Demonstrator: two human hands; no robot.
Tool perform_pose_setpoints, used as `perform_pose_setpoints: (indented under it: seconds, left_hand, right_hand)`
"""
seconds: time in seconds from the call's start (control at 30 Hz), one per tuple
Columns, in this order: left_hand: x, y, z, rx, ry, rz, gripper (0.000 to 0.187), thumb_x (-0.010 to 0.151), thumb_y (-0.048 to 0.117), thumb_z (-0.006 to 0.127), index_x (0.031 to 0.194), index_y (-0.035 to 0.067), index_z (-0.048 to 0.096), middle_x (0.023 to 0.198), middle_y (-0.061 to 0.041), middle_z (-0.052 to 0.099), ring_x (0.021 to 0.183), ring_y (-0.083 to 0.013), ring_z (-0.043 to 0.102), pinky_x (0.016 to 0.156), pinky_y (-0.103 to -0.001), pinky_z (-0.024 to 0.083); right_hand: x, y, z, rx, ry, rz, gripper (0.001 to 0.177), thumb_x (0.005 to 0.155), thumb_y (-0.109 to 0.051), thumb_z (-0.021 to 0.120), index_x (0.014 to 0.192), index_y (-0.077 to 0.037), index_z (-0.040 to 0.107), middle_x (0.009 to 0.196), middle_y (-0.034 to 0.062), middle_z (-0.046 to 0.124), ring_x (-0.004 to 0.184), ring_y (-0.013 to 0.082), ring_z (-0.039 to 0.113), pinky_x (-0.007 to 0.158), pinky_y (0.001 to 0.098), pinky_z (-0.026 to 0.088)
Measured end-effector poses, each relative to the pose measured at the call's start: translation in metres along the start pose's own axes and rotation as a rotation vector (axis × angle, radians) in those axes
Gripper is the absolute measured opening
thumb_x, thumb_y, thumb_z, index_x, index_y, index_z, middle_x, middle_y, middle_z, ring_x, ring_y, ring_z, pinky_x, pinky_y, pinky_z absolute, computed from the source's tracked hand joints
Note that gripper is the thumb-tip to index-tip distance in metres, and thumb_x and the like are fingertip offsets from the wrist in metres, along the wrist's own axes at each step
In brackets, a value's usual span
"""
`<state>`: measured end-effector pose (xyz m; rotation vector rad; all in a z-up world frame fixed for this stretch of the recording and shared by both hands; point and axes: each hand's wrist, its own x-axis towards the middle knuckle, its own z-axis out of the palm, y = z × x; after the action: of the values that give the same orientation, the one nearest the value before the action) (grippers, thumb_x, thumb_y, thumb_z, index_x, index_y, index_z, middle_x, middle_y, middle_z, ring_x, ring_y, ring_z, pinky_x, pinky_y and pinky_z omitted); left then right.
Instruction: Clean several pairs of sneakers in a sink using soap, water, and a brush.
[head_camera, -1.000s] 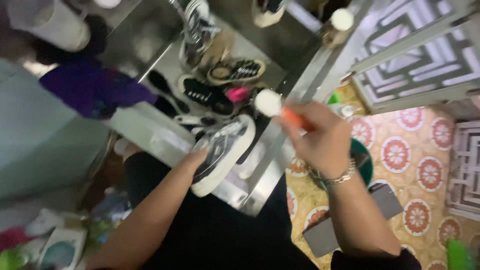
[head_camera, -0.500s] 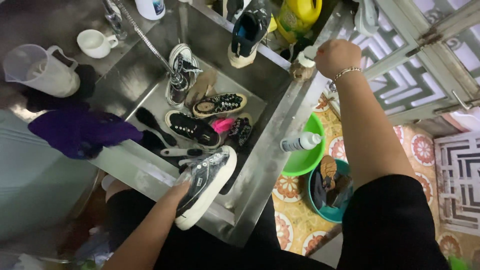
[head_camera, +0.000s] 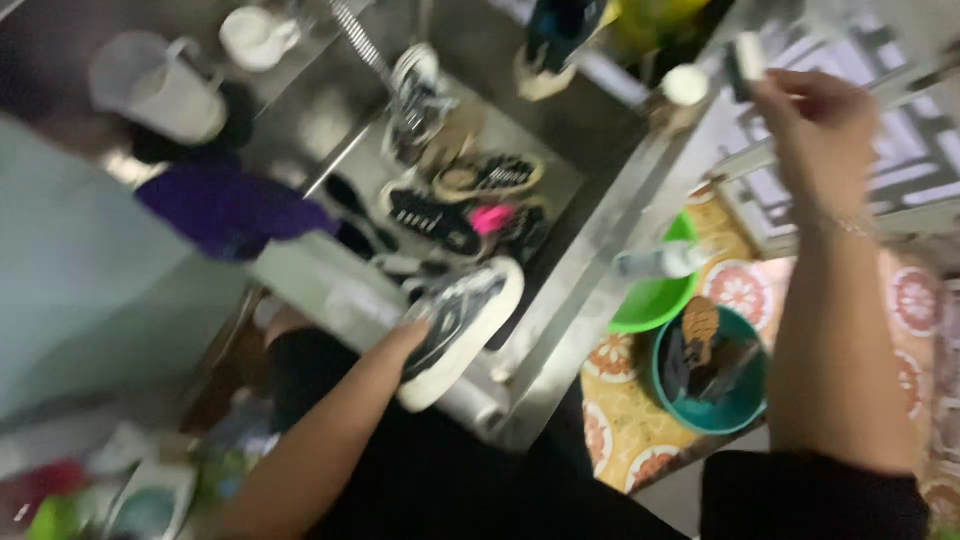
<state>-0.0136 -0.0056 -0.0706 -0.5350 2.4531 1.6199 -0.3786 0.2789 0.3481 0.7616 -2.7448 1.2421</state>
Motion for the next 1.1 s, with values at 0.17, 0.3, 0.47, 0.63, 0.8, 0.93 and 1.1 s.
perform_pose_setpoints:
  seconds: [0.17,0.3,0.47,0.63,0.8,0.93,1.1]
  left_hand:
    - [-0.052,-0.007,-0.008,-0.003,0.007,-0.049,0.051,0.098,0.027,0.052,0.143,0.004,0.052,0.143,-0.017,0.056,0.128,-0.0259,0.054,0.107,-0.038,0.042]
    - [-0.044,0.016,-0.004,-0.008,-0.008,-0.007,0.050,0.097,0.025,0.054,0.142,0.003,0.053,0.141,-0.017,0.058,0.126,-0.0260,0.055,0.105,-0.038,0.044]
    - [-0.037,0.038,0.008,-0.015,-0.038,0.054,0.049,0.095,0.023,0.055,0.140,0.002,0.054,0.139,-0.017,0.059,0.123,-0.0262,0.057,0.103,-0.038,0.045]
    - [-0.027,0.058,0.011,-0.015,-0.060,0.120,0.048,0.094,0.020,0.057,0.138,0.002,0.056,0.137,-0.018,0.061,0.121,-0.0263,0.059,0.101,-0.038,0.046]
    - [-0.006,0.063,0.017,-0.022,-0.062,0.188,0.047,0.093,0.018,0.058,0.136,0.001,0.057,0.135,-0.018,0.062,0.118,-0.0265,0.060,0.099,-0.038,0.048]
    - [-0.009,0.060,0.024,-0.040,-0.073,0.192,0.046,0.093,0.017,0.059,0.136,0.001,0.058,0.134,-0.018,0.063,0.117,-0.0265,0.061,0.098,-0.038,0.048]
    - [-0.013,0.069,0.017,-0.088,-0.066,0.162,0.045,0.093,0.017,0.059,0.135,0.001,0.058,0.133,-0.018,0.063,0.116,-0.0260,0.061,0.097,-0.038,0.049]
  right_hand:
    - [-0.149,-0.046,0.035,0.347,-0.088,-0.014,0.020,0.112,-0.019,0.073,0.114,0.001,0.068,0.100,0.0025,0.073,0.086,0.0054,0.065,0.077,0.0223,0.051]
    - [-0.219,-0.086,0.102,0.053,-0.319,-0.018,0.031,0.089,-0.026,0.081,0.115,-0.010,0.076,0.093,0.0052,0.078,0.071,0.0107,0.072,0.064,0.0264,0.058]
    - [-0.251,-0.092,0.139,0.033,-0.173,-0.291,0.027,0.092,-0.030,0.084,0.105,-0.007,0.076,0.096,0.0116,0.078,0.076,0.0195,0.076,0.068,0.0282,0.059]
    - [-0.244,-0.092,0.130,0.072,-0.370,-0.327,0.026,0.086,-0.031,0.084,0.100,-0.009,0.080,0.084,0.0091,0.077,0.063,0.0187,0.073,0.057,0.0293,0.057]
    - [-0.240,-0.089,0.135,-0.061,-0.267,-0.236,0.028,0.091,-0.033,0.086,0.102,-0.008,0.080,0.080,0.0094,0.074,0.061,0.0173,0.072,0.057,0.0293,0.056]
    - [-0.251,-0.094,0.134,0.070,-0.385,-0.364,0.026,0.086,-0.032,0.085,0.098,-0.010,0.081,0.080,0.0056,0.076,0.057,0.0147,0.070,0.052,0.0272,0.054]
    - [-0.250,-0.095,0.134,-0.018,-0.326,-0.194,0.028,0.088,-0.032,0.088,0.102,-0.009,0.081,0.075,0.0061,0.074,0.052,0.0149,0.066,0.050,0.0282,0.051]
